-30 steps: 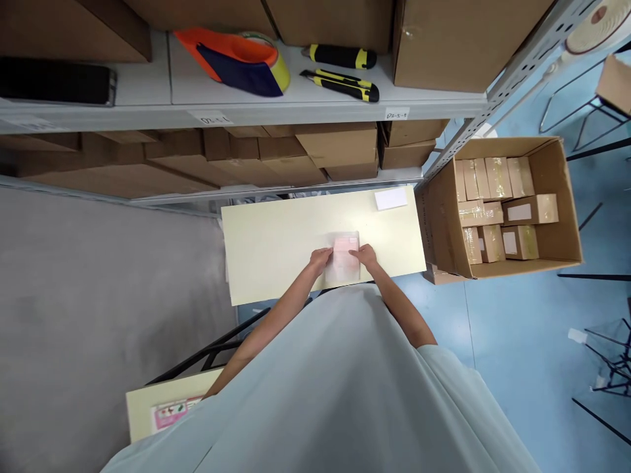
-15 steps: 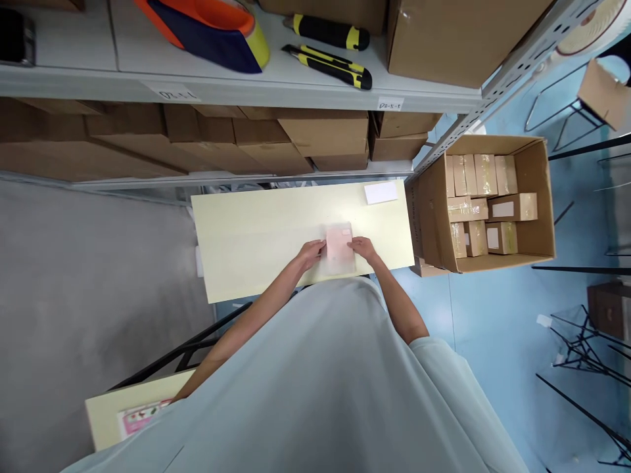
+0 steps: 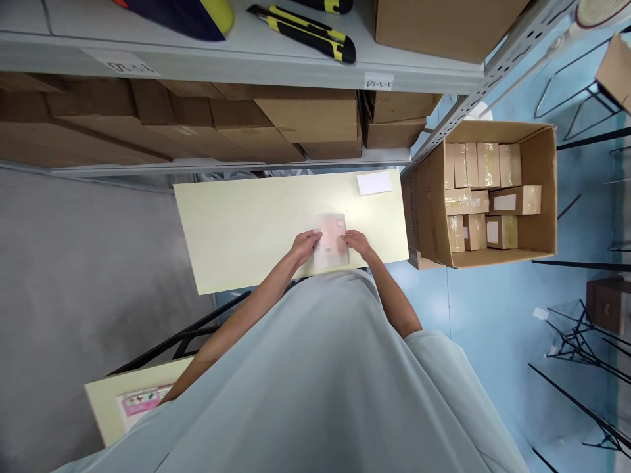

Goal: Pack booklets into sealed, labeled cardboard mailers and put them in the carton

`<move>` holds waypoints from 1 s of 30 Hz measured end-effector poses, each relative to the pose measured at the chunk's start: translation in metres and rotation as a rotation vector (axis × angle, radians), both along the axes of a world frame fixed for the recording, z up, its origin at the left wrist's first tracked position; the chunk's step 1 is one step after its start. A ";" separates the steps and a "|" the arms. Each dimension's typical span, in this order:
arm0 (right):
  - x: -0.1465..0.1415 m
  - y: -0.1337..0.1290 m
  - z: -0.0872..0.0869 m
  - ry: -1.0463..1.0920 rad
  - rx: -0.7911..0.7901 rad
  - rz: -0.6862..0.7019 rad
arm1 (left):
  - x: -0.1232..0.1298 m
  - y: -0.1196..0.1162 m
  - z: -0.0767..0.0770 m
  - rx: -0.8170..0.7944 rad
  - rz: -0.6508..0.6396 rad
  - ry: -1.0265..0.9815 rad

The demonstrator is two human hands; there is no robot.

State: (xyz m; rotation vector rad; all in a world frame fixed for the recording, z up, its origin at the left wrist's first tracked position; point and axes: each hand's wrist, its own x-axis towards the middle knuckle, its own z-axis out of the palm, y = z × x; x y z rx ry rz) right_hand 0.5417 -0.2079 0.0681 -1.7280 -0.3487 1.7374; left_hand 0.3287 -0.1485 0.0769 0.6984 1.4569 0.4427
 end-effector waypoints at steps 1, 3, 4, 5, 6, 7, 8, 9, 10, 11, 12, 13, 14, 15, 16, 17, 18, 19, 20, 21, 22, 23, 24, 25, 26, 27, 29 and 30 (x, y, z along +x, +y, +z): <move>0.001 -0.001 -0.001 0.010 -0.001 -0.002 | 0.003 0.000 0.002 -0.003 -0.008 -0.015; 0.003 -0.003 -0.002 0.030 -0.009 -0.003 | 0.009 0.000 0.005 -0.008 -0.024 -0.041; 0.004 -0.004 -0.003 0.041 -0.012 -0.002 | 0.011 -0.001 0.007 -0.009 -0.031 -0.048; 0.004 -0.004 -0.004 0.053 -0.014 -0.001 | 0.013 -0.001 0.009 -0.008 -0.037 -0.048; 0.004 -0.005 -0.005 0.064 -0.015 0.001 | 0.014 -0.001 0.010 -0.006 -0.044 -0.043; 0.003 -0.005 -0.006 0.074 -0.014 0.002 | 0.014 -0.001 0.010 -0.003 -0.049 -0.031; 0.003 -0.006 -0.007 0.082 -0.011 0.003 | 0.014 -0.001 0.011 0.001 -0.052 -0.014; 0.002 -0.007 -0.007 0.089 -0.008 0.002 | 0.013 0.000 0.011 0.004 -0.055 0.007; 0.002 -0.007 -0.008 0.092 -0.006 0.000 | 0.013 0.000 0.010 0.006 -0.056 0.028; 0.001 -0.008 -0.008 0.094 -0.004 -0.003 | 0.011 0.000 0.010 0.005 -0.057 0.046; 0.001 -0.009 -0.008 0.094 -0.002 -0.007 | 0.010 -0.001 0.010 0.002 -0.057 0.059; 0.000 -0.010 -0.009 0.094 -0.001 -0.009 | 0.009 -0.002 0.010 -0.004 -0.057 0.066; 0.000 -0.011 -0.009 0.093 0.000 -0.011 | 0.007 -0.003 0.010 -0.012 -0.059 0.065; 0.001 -0.011 -0.010 0.092 0.000 -0.011 | 0.006 -0.004 0.010 -0.021 -0.060 0.059; 0.001 -0.012 -0.010 0.091 0.000 -0.011 | 0.005 -0.005 0.011 -0.031 -0.062 0.048; 0.002 -0.012 -0.011 0.089 0.000 -0.009 | 0.004 -0.007 0.012 -0.041 -0.062 0.036; 0.002 -0.013 -0.011 0.086 0.000 -0.007 | 0.002 -0.008 0.012 -0.050 -0.061 0.023; 0.003 -0.013 -0.011 0.081 0.000 -0.005 | 0.002 -0.010 0.013 -0.057 -0.058 0.010; 0.005 -0.013 -0.012 0.075 0.002 -0.003 | 0.001 -0.011 0.013 -0.063 -0.056 -0.002; 0.006 -0.013 -0.012 0.067 0.005 0.001 | 0.001 -0.011 0.013 -0.068 -0.055 -0.015; 0.007 -0.014 -0.013 0.058 0.010 0.004 | 0.001 -0.012 0.012 -0.070 -0.055 -0.026; 0.008 -0.014 -0.013 0.047 0.016 0.008 | 0.002 -0.012 0.011 -0.070 -0.058 -0.037; 0.008 -0.014 -0.014 0.034 0.023 0.012 | 0.004 -0.012 0.009 -0.068 -0.064 -0.044; 0.009 -0.014 -0.014 0.019 0.031 0.016 | 0.005 -0.012 0.007 -0.065 -0.071 -0.049; 0.009 -0.014 -0.015 0.000 0.040 0.021 | 0.007 -0.012 0.004 -0.061 -0.080 -0.048; 0.009 -0.014 -0.016 -0.025 0.048 0.027 | 0.009 -0.012 0.000 -0.056 -0.089 -0.039; 0.007 -0.014 -0.020 -0.093 0.057 0.044 | 0.014 -0.012 -0.008 -0.043 -0.109 0.007; 0.006 -0.013 -0.022 -0.135 0.058 0.055 | 0.016 -0.013 -0.012 -0.035 -0.121 0.044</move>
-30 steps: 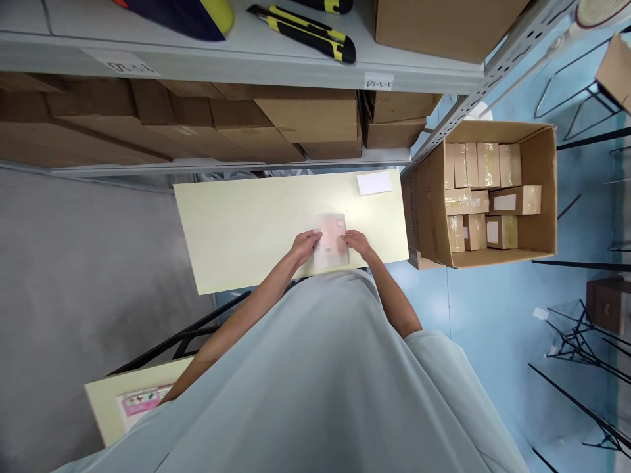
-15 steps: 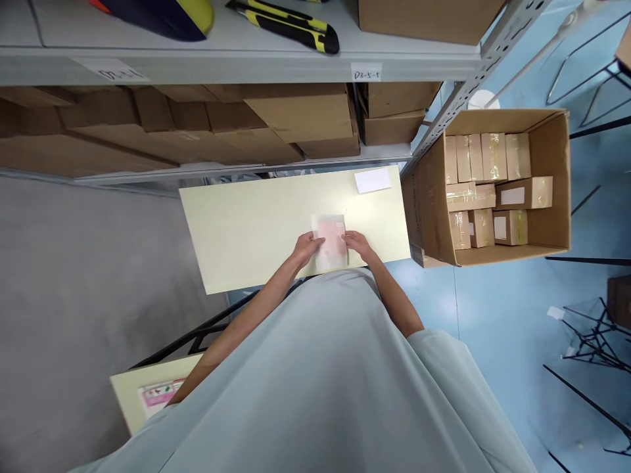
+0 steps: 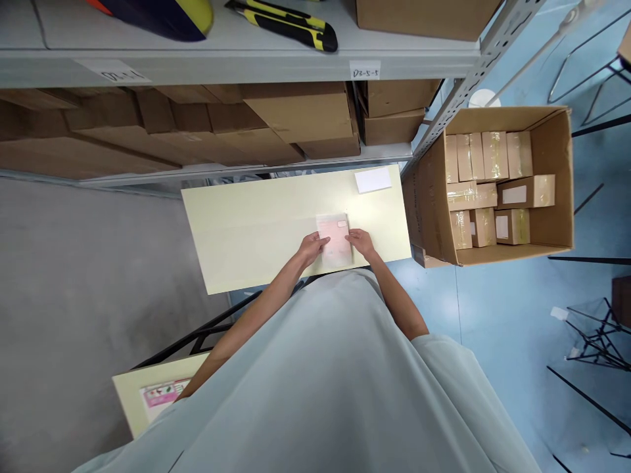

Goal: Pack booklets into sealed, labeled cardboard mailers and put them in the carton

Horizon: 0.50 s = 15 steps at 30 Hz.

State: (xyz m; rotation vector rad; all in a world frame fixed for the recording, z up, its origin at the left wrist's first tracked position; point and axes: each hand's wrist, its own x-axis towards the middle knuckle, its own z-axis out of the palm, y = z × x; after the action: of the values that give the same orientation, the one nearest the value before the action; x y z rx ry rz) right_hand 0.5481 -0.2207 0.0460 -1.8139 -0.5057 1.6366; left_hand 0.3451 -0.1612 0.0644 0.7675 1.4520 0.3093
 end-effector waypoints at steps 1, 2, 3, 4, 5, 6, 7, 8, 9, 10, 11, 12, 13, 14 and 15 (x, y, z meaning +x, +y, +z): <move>-0.001 0.001 -0.002 -0.046 -0.002 0.011 | 0.002 0.000 -0.005 0.012 -0.015 0.044; -0.002 0.002 -0.004 -0.094 -0.006 0.024 | 0.003 -0.001 -0.009 0.025 -0.033 0.095; -0.004 0.003 -0.006 -0.141 -0.012 0.039 | 0.004 -0.001 -0.013 0.038 -0.054 0.149; -0.005 0.005 -0.008 -0.186 -0.020 0.054 | 0.004 -0.001 -0.017 0.052 -0.077 0.207; -0.007 0.006 -0.009 -0.229 -0.029 0.071 | 0.005 0.000 -0.019 0.064 -0.103 0.266; -0.009 0.007 -0.009 -0.268 -0.039 0.087 | 0.004 0.000 -0.021 0.075 -0.129 0.327; -0.011 0.009 -0.008 -0.304 -0.048 0.104 | 0.004 0.001 -0.022 0.085 -0.155 0.386; -0.013 0.010 -0.005 -0.337 -0.055 0.120 | 0.004 0.003 -0.021 0.093 -0.181 0.440; -0.016 0.011 -0.002 -0.368 -0.060 0.134 | 0.004 0.005 -0.020 0.102 -0.206 0.487; -0.018 0.012 0.002 -0.397 -0.061 0.148 | 0.003 0.007 -0.017 0.111 -0.231 0.524; -0.021 0.013 0.007 -0.426 -0.059 0.159 | 0.003 0.009 -0.013 0.121 -0.257 0.551; -0.023 0.014 0.014 -0.455 -0.053 0.169 | 0.001 0.010 -0.007 0.133 -0.285 0.570; -0.026 0.015 0.021 -0.483 -0.042 0.178 | 0.000 0.012 -0.001 0.146 -0.315 0.581; -0.028 0.016 0.029 -0.510 -0.031 0.187 | -0.002 0.014 0.005 0.161 -0.345 0.588; -0.030 0.017 0.036 -0.538 -0.012 0.192 | -0.005 0.016 0.012 0.175 -0.375 0.595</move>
State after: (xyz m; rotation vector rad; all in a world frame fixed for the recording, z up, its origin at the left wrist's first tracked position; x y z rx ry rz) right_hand 0.5179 -0.2032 0.0825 -2.2758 -0.9280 1.2497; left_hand 0.3401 -0.1454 0.0764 1.3289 1.8005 -0.0958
